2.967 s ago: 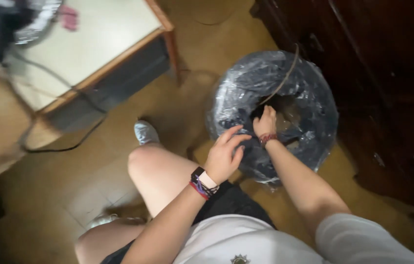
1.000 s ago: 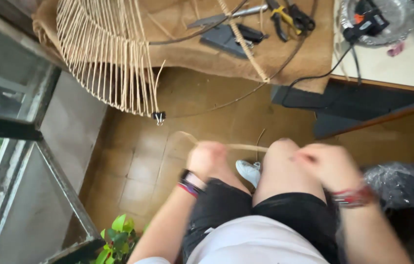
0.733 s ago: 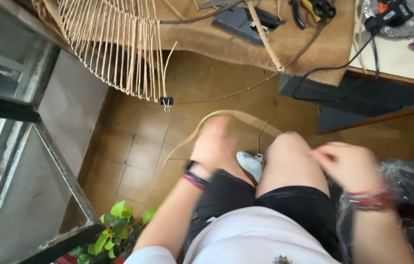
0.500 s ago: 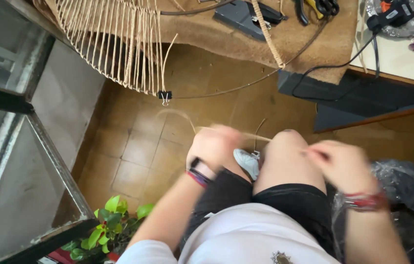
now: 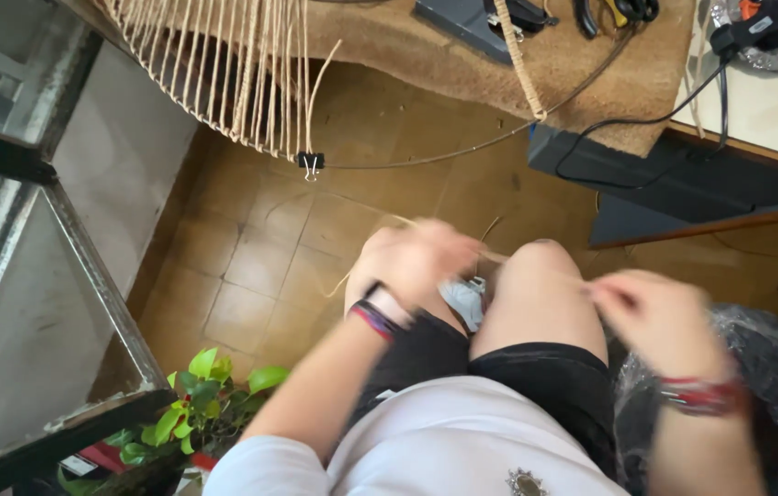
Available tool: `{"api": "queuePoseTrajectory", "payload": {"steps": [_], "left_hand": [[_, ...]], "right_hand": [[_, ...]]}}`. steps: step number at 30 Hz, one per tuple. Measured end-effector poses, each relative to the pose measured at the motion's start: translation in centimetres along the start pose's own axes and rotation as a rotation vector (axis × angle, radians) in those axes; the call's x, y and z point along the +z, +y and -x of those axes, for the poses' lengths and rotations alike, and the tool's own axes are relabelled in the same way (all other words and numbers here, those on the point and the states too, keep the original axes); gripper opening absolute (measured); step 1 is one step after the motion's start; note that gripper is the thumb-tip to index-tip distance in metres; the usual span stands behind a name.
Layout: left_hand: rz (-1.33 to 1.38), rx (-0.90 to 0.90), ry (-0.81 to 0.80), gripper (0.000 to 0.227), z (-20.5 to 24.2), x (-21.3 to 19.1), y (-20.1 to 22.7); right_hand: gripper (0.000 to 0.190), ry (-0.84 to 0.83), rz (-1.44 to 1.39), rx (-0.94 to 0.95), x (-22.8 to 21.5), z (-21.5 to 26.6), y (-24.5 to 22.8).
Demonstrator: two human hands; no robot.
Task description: Assembling a wicker furniture piece by weaving strips and securing them with glue and staples
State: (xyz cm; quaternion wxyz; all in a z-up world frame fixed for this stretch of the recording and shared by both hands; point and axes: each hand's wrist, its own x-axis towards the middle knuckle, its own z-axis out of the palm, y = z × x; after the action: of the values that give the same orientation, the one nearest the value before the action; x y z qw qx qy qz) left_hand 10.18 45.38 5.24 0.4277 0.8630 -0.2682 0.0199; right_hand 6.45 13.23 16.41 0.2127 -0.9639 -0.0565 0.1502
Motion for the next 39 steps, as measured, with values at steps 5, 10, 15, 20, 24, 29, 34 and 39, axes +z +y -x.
{"api": "queuePoseTrajectory", "payload": {"steps": [5, 10, 15, 20, 24, 29, 34, 39], "left_hand": [[-0.925, -0.596, -0.358, 0.045, 3.4, -5.8, -10.7], [-0.109, -0.092, 0.077, 0.05, -2.3, 2.7, 3.6], [0.032, 0.226, 0.055, 0.016, -0.8, 4.4, -2.1], [-1.03, -0.691, -0.519, 0.039, 3.8, -2.7, -14.0], [-0.559, -0.628, -0.133, 0.026, -2.3, -2.1, -0.6], [-0.053, -0.367, -0.202, 0.048, -0.9, 4.6, 3.7], [-0.563, -0.718, -0.169, 0.035, 3.2, 1.1, -13.9], [-0.199, -0.62, -0.01, 0.042, -1.2, 2.8, 1.4]], "right_hand": [[0.016, 0.296, 0.166, 0.025, -3.3, 3.0, 7.3], [0.023, 0.166, 0.128, -0.015, 2.5, -1.4, -1.7], [0.013, 0.186, -0.007, -0.183, 0.4, -0.1, 0.4], [0.016, 0.375, 0.227, 0.083, -2.6, 4.1, 9.8], [0.024, 0.327, 0.169, 0.038, 0.0, 1.3, 3.3], [0.007, 0.223, -0.009, -0.194, 2.2, -0.3, -4.1], [0.008, 0.323, -0.045, -0.065, -2.3, 2.3, 4.2], [0.006, 0.357, 0.041, -0.088, 0.0, 0.1, 0.6]]}}
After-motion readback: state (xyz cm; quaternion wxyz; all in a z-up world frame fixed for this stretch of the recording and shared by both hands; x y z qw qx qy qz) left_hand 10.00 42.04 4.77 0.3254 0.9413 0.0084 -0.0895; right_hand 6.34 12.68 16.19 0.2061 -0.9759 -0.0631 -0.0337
